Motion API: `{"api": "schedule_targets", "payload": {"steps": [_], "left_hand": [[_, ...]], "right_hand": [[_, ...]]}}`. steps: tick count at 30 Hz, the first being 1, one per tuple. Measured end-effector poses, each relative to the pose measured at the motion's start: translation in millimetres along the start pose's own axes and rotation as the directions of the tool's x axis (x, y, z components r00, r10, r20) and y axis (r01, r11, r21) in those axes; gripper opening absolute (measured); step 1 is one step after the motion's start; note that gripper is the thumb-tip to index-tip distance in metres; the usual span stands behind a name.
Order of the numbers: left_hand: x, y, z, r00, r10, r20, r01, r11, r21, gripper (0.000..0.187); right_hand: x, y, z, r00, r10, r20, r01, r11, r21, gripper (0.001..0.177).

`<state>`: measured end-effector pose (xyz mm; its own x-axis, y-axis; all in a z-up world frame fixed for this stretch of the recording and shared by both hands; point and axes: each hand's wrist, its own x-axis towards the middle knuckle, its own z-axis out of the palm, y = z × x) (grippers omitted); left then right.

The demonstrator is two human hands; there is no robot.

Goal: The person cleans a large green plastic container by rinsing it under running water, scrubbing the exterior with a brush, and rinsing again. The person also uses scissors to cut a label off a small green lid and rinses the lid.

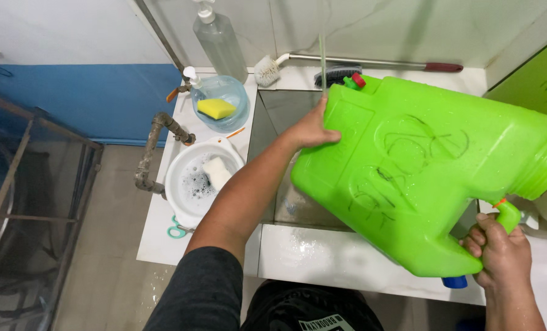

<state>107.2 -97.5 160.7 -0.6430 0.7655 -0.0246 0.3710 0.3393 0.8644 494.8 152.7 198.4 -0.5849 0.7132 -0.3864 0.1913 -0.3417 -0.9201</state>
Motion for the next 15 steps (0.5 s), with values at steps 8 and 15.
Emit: {"api": "schedule_targets", "payload": {"steps": [8, 15], "left_hand": [[-4.8, 21.0, -3.4, 0.999, -0.033, -0.015, 0.034, 0.998, 0.052, 0.127], [8.2, -1.7, 3.5, 0.994, -0.107, -0.004, 0.108, 0.994, 0.017, 0.117]], "right_hand": [[3.8, 7.8, -4.3, 0.999, -0.051, 0.008, 0.051, 0.998, 0.045, 0.014], [-4.2, 3.2, 6.3, 0.996, -0.084, 0.033, 0.082, 0.995, 0.053, 0.011]]}}
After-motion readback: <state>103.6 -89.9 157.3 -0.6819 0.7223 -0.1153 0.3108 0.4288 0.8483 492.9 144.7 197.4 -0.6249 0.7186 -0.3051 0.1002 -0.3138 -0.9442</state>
